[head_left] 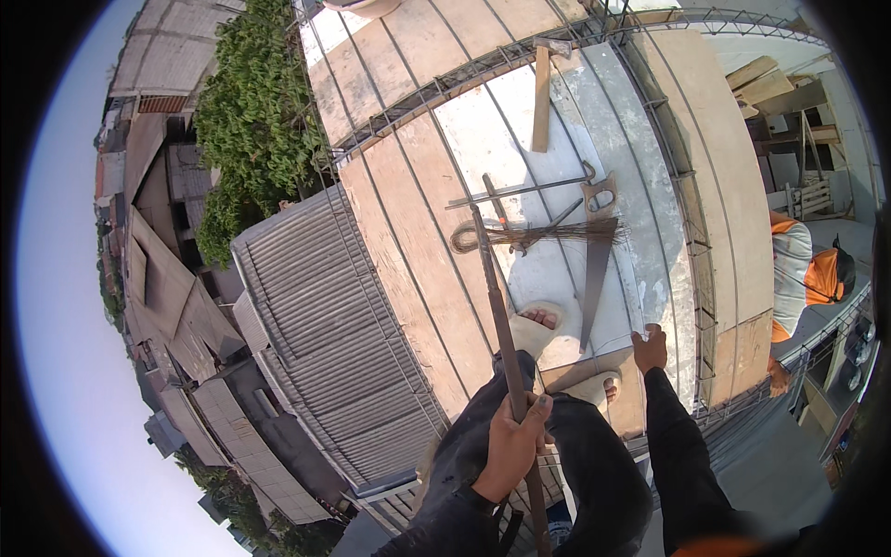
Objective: The person uses a metal bar to pry and adjust metal scaffolding components on a rooftop construction site. They repeatedly strike and lever the bar against the scaffolding frame to loosen or reposition parts.
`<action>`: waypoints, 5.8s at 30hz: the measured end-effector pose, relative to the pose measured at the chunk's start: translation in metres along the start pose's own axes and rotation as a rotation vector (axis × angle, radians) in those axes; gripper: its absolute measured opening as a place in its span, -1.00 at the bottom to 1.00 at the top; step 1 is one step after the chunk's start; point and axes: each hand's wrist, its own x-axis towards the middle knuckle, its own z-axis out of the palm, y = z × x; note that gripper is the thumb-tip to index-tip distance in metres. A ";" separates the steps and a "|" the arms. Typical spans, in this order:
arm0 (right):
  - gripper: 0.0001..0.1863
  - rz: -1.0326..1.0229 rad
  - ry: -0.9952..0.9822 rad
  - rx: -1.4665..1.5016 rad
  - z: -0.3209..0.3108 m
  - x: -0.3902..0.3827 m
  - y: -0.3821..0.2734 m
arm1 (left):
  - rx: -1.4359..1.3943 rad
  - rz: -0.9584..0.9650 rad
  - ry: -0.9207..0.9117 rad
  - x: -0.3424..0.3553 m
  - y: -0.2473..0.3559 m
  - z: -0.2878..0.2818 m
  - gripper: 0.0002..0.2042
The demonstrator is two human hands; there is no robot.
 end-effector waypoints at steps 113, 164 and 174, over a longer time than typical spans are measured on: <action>-0.58 0.116 -0.555 0.515 -0.501 -0.153 -0.763 | 0.693 0.611 0.087 0.040 0.809 -0.240 -0.62; -0.36 0.990 -0.385 0.884 -0.279 -0.324 -0.658 | 0.607 -0.328 -0.574 0.348 0.506 0.085 -0.80; -0.41 1.134 -0.358 0.812 -0.283 -0.311 -0.674 | 0.643 -0.468 -0.526 0.388 0.507 0.071 -0.77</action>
